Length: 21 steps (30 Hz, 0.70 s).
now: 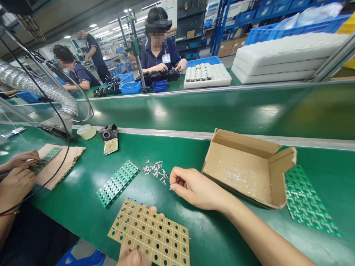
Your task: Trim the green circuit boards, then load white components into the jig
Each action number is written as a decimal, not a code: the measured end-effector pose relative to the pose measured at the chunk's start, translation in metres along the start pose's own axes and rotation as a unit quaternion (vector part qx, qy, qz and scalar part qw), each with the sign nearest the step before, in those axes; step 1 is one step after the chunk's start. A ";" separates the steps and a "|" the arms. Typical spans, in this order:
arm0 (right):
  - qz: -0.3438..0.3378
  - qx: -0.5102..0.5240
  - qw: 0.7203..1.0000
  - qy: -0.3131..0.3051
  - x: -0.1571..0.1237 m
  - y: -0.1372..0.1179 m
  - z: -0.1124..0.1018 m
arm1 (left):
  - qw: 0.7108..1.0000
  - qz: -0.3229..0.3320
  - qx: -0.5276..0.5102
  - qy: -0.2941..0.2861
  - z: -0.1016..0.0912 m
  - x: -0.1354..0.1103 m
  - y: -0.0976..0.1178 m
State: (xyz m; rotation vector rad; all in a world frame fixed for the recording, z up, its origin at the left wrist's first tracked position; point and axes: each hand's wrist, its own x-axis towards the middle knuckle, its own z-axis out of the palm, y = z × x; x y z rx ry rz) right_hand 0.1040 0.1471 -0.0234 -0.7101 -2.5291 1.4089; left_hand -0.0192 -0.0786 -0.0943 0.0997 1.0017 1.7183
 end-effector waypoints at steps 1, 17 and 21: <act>0.003 0.030 1.000 -0.008 -0.002 -0.006 0.001 | 1.000 0.001 -0.006 0.009 0.000 0.000 -0.001; 0.105 0.388 0.913 -0.073 -0.022 -0.061 0.038 | 0.999 -0.027 0.013 -0.019 0.018 -0.001 0.005; 0.059 0.271 0.960 -0.043 -0.023 -0.066 0.045 | 0.999 -0.010 0.025 -0.044 0.020 -0.001 0.006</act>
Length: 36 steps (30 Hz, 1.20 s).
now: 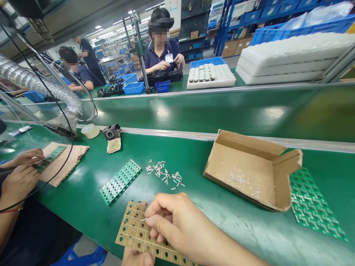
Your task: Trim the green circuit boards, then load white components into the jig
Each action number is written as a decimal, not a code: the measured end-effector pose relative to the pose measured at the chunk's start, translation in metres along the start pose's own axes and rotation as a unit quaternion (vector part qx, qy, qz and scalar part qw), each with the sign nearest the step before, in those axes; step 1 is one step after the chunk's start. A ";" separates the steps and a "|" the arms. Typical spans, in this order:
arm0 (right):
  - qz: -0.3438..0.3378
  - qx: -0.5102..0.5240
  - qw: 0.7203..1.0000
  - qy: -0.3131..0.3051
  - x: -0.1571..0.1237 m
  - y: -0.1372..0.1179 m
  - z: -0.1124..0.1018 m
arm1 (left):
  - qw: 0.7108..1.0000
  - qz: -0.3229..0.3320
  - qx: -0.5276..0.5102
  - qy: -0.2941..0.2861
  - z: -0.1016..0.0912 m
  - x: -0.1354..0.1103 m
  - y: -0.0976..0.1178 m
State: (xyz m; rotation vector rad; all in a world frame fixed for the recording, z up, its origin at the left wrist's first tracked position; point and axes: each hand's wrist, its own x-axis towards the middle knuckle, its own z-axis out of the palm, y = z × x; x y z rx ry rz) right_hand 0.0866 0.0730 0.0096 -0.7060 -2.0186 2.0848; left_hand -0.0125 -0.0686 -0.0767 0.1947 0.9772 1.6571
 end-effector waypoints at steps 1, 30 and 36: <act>-0.033 -0.060 0.998 0.013 -0.001 0.000 0.001 | 1.000 0.009 0.005 -0.007 0.000 0.001 0.001; -0.241 -0.295 0.918 0.108 -0.003 0.009 0.011 | 0.972 0.032 0.221 0.069 -0.020 -0.010 -0.007; -0.246 -0.304 0.914 0.106 -0.003 0.010 0.010 | 0.982 0.012 0.181 0.055 0.000 -0.006 0.003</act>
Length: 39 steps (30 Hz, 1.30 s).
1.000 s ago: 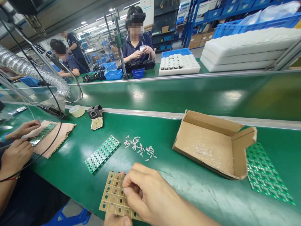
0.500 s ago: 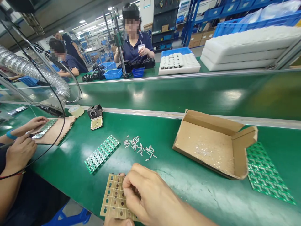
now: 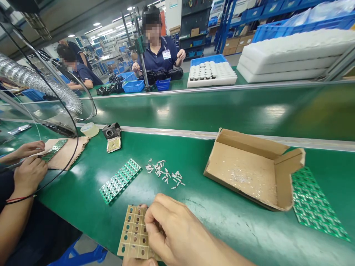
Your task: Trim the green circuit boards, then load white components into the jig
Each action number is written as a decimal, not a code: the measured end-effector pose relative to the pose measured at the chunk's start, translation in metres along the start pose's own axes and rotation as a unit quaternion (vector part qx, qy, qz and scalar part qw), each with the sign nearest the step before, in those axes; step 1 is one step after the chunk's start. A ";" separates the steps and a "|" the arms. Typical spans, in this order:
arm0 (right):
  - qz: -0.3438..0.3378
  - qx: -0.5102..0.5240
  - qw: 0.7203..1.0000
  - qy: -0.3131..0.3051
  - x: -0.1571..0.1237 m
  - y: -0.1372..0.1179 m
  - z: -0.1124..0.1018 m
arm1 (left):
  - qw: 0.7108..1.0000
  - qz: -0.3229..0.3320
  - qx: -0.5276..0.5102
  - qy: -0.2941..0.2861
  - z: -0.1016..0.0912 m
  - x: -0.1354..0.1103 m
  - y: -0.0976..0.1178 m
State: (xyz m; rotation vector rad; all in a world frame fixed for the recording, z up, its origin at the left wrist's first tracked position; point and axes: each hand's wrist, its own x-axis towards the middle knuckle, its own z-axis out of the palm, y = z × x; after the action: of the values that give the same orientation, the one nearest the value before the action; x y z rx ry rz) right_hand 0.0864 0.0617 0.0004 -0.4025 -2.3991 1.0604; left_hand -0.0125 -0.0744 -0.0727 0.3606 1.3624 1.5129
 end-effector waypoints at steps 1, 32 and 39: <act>-0.001 -0.003 1.000 -0.001 0.000 0.000 0.000 | 0.999 0.007 -0.023 -0.022 0.001 0.001 0.002; 0.024 0.024 0.999 -0.004 -0.004 -0.001 0.004 | 0.987 0.048 -0.101 -0.115 0.002 0.010 0.003; -0.023 0.010 0.999 0.042 -0.004 -0.001 0.009 | 0.996 0.050 -0.053 -0.047 -0.010 0.002 -0.006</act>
State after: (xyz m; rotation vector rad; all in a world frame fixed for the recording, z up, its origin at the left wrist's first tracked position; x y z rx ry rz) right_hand 0.0843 0.0539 -0.0057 -0.3766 -2.3103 1.0270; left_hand -0.0186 -0.0795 -0.0819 0.4339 1.2014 1.6237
